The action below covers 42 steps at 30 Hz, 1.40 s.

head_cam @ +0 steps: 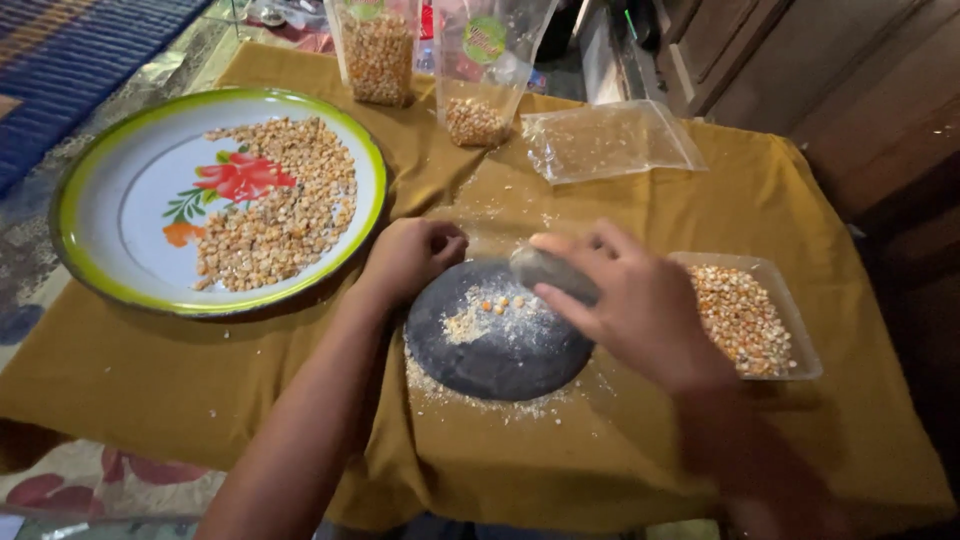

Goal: Manually crushing dried corn kernels using a traditional stone mortar and pestle setup.

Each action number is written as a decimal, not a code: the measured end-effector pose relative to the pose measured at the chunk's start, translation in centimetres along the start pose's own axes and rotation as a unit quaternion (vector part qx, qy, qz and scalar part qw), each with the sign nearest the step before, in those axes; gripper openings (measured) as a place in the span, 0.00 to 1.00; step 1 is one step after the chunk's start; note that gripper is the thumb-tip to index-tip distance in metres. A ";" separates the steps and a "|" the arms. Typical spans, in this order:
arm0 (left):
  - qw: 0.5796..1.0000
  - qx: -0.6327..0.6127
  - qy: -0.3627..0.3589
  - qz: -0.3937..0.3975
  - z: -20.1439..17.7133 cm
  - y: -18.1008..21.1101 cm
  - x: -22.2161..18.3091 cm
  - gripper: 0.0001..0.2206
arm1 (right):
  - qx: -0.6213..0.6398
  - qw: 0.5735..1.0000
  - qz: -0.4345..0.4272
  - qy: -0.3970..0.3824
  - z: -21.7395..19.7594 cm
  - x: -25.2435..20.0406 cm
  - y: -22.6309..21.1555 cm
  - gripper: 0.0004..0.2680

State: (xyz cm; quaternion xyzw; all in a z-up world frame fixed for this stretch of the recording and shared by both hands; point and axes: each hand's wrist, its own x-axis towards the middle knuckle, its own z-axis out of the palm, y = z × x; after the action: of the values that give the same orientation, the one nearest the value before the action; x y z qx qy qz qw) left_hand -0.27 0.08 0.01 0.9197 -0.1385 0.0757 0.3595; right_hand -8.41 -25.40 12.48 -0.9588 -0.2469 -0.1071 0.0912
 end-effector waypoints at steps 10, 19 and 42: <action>1.000 0.007 -0.005 -0.001 0.1 -0.3 -0.1 0.11 | -0.023 1.000 -0.013 -0.003 2.0 -0.7 0.0 0.15; 1.000 -0.010 -0.004 -0.007 0.6 -0.5 0.1 0.10 | 0.132 0.980 0.144 -0.035 -0.8 1.7 0.3 0.19; 0.996 -0.080 0.011 -0.033 -1.4 1.7 -1.3 0.09 | 0.373 0.900 0.184 0.131 10.8 4.7 6.1 0.16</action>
State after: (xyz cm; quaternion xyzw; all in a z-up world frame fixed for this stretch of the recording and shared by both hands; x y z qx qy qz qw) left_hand -2.06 0.06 1.83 0.8911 -0.1097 0.0622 0.4360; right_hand 0.35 -26.10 2.53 -0.8602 -0.0736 -0.1133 0.4917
